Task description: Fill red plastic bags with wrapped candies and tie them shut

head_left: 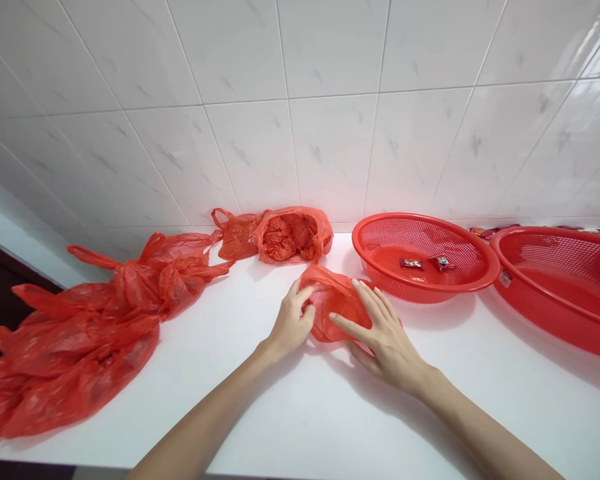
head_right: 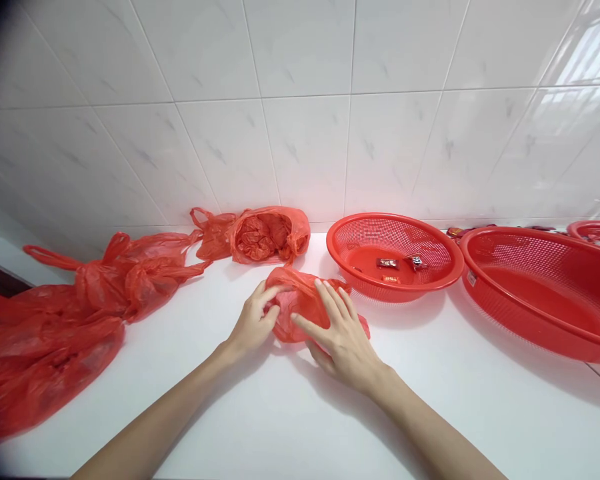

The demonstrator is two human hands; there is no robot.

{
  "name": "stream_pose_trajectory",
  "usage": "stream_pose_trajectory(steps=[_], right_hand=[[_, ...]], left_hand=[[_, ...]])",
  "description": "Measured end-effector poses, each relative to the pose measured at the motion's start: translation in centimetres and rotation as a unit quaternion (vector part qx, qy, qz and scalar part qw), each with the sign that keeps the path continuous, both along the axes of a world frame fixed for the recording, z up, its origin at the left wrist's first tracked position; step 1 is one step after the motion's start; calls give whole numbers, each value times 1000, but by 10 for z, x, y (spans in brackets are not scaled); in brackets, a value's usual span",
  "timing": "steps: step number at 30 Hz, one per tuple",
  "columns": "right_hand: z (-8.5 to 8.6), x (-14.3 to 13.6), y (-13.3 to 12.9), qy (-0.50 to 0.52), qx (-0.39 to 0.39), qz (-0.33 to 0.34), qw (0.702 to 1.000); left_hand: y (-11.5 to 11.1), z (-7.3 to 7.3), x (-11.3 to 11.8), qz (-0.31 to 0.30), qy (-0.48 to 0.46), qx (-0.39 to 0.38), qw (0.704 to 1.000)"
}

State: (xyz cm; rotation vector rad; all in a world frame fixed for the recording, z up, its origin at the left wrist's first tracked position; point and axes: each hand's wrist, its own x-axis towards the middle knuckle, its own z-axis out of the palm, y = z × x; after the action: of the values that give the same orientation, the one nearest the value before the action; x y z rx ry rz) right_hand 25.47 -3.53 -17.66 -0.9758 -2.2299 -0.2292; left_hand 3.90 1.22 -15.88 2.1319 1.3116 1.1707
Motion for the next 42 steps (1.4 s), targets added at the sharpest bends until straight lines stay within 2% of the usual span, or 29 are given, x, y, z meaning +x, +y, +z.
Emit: stream_pose_trajectory(steps=[3, 7, 9, 12, 14, 18, 21, 24, 26, 29, 31, 33, 35, 36, 39, 42], right_hand=[[-8, -2, 5, -42, -43, -72, 996], [-14, 6, 17, -37, -131, -206, 969], [-12, 10, 21, -21, -157, -245, 956], [-5, 11, 21, -10, -194, -272, 943], [0, 10, 18, -19, -224, -289, 931], [6, 7, 15, -46, -250, -313, 915], [8, 8, 14, -60, -262, -315, 910], [7, 14, 15, -58, -271, -315, 908], [6, 18, 17, -35, -273, -309, 911], [4, 22, 18, 6, -284, -290, 914], [3, 22, 19, 30, -286, -273, 918], [2, 19, 18, 51, -279, -242, 928], [0, 16, 17, 65, -274, -196, 939], [-1, 15, 16, 68, -273, -172, 944], [-3, 13, 14, 60, -274, -135, 950], [-1, 15, 13, 32, -267, -171, 948]], left_hand=[[-2, 5, 1, -35, -15, -55, 998], [-1, 6, 1, -121, -31, -155, 980], [-3, 7, 2, -128, -34, -190, 973], [-8, 10, 4, -109, -1, -184, 977], [-11, 14, 4, -74, 67, -150, 984], [-11, 22, -3, 74, 228, -72, 968], [-3, 23, -15, 148, 264, -21, 953], [8, 20, -27, 187, 260, 49, 946], [12, 17, -30, 172, 240, 111, 949], [7, 17, -26, 102, 192, 210, 953], [-2, 16, -18, 35, 162, 274, 947], [-11, 14, -7, -54, 160, 306, 937], [-17, 9, 1, -121, 196, 271, 935], [-18, 7, 4, -128, 224, 230, 938], [-12, 1, 4, -54, 308, 73, 947], [-1, 2, -6, 25, 346, -46, 937]])
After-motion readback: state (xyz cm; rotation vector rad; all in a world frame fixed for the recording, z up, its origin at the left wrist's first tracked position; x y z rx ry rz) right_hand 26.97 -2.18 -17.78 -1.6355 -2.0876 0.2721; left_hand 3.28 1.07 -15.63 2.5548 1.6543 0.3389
